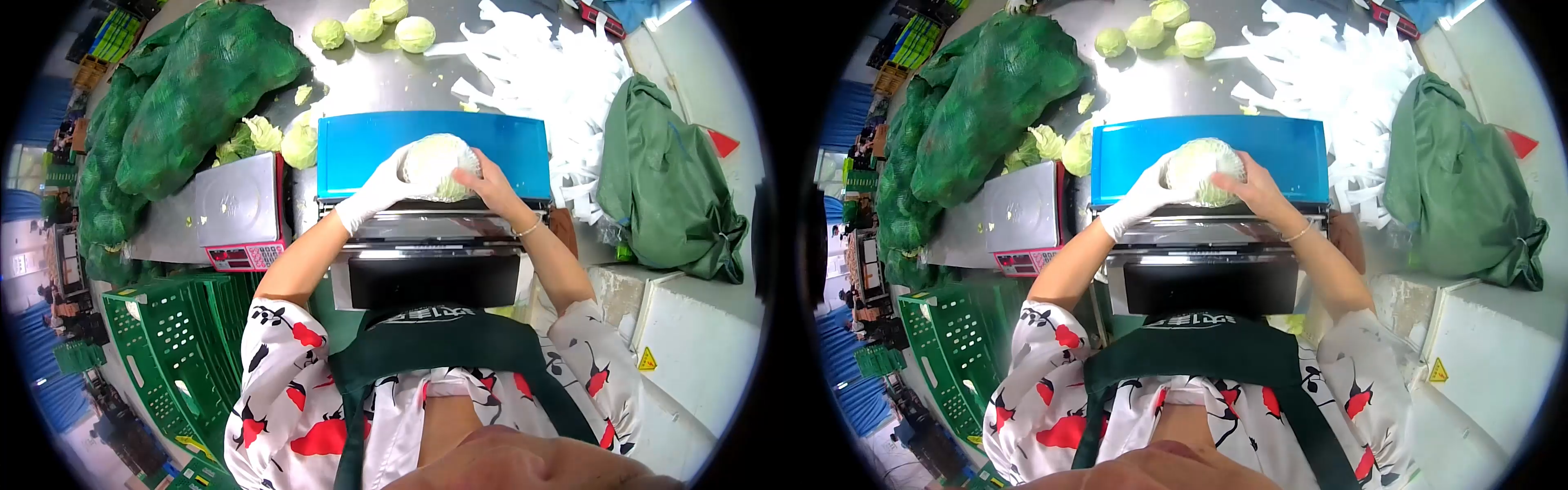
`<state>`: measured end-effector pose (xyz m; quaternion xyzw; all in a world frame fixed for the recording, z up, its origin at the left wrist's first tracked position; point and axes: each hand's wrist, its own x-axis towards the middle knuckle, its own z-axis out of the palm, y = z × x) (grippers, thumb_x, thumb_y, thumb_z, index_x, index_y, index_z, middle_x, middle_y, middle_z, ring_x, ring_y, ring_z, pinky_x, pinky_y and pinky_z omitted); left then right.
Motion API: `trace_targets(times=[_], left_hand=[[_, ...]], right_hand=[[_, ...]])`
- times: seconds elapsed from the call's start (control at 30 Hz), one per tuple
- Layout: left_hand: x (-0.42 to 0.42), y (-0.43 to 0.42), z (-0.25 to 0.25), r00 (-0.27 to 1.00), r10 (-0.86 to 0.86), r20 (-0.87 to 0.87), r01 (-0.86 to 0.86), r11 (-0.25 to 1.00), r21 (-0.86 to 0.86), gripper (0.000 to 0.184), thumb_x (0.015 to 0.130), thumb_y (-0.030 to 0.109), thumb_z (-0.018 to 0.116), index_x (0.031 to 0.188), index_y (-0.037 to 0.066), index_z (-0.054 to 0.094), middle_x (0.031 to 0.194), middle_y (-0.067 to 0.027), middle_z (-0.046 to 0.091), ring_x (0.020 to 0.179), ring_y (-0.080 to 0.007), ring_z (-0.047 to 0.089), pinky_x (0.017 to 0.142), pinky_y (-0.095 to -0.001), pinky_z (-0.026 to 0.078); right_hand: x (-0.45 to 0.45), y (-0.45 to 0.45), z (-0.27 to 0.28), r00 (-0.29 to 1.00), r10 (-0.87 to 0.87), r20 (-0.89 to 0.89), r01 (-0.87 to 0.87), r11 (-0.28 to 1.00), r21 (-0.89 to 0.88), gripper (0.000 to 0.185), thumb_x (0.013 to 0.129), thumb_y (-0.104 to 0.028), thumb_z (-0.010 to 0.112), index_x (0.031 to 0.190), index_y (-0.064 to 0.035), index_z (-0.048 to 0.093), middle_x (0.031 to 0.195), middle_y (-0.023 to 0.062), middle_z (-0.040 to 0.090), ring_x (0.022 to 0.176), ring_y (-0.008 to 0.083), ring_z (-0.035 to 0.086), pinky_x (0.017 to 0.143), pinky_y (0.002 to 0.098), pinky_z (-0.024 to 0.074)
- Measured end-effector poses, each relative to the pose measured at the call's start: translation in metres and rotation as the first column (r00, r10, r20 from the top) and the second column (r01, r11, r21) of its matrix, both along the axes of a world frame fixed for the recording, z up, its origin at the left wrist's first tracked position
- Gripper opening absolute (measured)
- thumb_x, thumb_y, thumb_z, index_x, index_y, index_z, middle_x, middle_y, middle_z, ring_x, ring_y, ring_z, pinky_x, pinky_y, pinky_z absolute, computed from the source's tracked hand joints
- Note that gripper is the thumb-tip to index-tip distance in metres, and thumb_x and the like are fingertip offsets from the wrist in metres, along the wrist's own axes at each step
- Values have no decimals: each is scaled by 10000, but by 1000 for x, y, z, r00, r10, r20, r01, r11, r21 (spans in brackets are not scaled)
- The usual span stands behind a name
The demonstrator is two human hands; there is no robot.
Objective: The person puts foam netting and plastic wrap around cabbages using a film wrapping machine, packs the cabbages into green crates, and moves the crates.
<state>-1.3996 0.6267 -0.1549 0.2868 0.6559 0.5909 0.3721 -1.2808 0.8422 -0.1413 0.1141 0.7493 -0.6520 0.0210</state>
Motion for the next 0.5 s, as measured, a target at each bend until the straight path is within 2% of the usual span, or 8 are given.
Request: trace_targets(times=[0.07, 0.1, 0.2, 0.27, 0.3, 0.33, 0.4, 0.5], left_hand=[[24, -17, 19, 970, 66, 234, -54, 997, -58, 911, 769, 316, 830, 1449, -24, 328, 1189, -128, 591, 969, -150, 609, 758, -256, 534], [41, -26, 37, 970, 5, 244, 20, 995, -100, 783, 830, 334, 779, 1395, -29, 377, 1117, -112, 608, 824, -112, 601, 587, -219, 499], [101, -67, 58, 879, -162, 448, 232, 967, -106, 728, 832, 375, 772, 1324, -34, 423, 1149, -132, 611, 880, -137, 626, 613, -213, 520], [145, -96, 14, 922, -261, 288, 285, 957, -46, 708, 842, 402, 756, 1323, -7, 435, 1201, -155, 596, 928, -154, 636, 640, -234, 542], [160, -106, -2, 883, -297, 363, 321, 947, -6, 729, 850, 427, 741, 1350, 0, 427, 1237, -162, 580, 967, -166, 635, 699, -290, 561], [154, -105, 27, 696, -209, 687, 397, 909, -126, 757, 862, 468, 709, 1385, 3, 421, 1249, -148, 584, 973, -168, 637, 737, -327, 558], [159, -107, 5, 675, -100, 731, 324, 930, -173, 773, 870, 527, 665, 1402, 17, 431, 1208, -132, 623, 946, -169, 650, 734, -320, 549], [161, -112, -28, 661, -19, 750, 322, 910, -260, 746, 893, 581, 592, 1373, 22, 473, 1114, -115, 676, 958, -181, 659, 766, -298, 542]], right_hand=[[26, -21, 14, 995, -35, 92, 54, 977, -207, 683, 893, -434, 672, 1336, 54, 495, 1229, 118, 614, 1093, 177, 565, 977, 300, 434], [44, -30, 35, 995, 15, 102, 3, 985, -173, 596, 958, -432, 582, 1312, 45, 527, 1201, 111, 625, 1063, 155, 560, 945, 294, 445], [119, -58, 67, 882, 112, 458, -37, 985, -170, 589, 930, -494, 606, 1284, -23, 595, 1131, 95, 666, 970, 151, 625, 835, 296, 499], [158, -74, 64, 789, 232, 568, -210, 972, -106, 706, 897, -597, 584, 1304, -20, 590, 1153, 127, 666, 1006, 199, 626, 873, 320, 492], [171, -81, 49, 768, 222, 600, -213, 973, -88, 728, 896, -623, 561, 1272, -1, 610, 1135, 133, 673, 1001, 206, 627, 869, 320, 490], [180, -87, 29, 746, 209, 632, -215, 974, -68, 756, 895, -649, 538, 1239, 18, 630, 1117, 139, 680, 996, 213, 629, 864, 320, 488], [174, -98, 4, 742, 144, 655, -14, 980, -200, 789, 891, -673, 520, 1148, 58, 670, 1052, 156, 692, 944, 206, 640, 818, 306, 490], [160, -96, -29, 695, 228, 682, 9, 946, -325, 790, 880, -689, 526, 1124, 46, 681, 1036, 147, 691, 873, 146, 636, 770, 251, 484]])
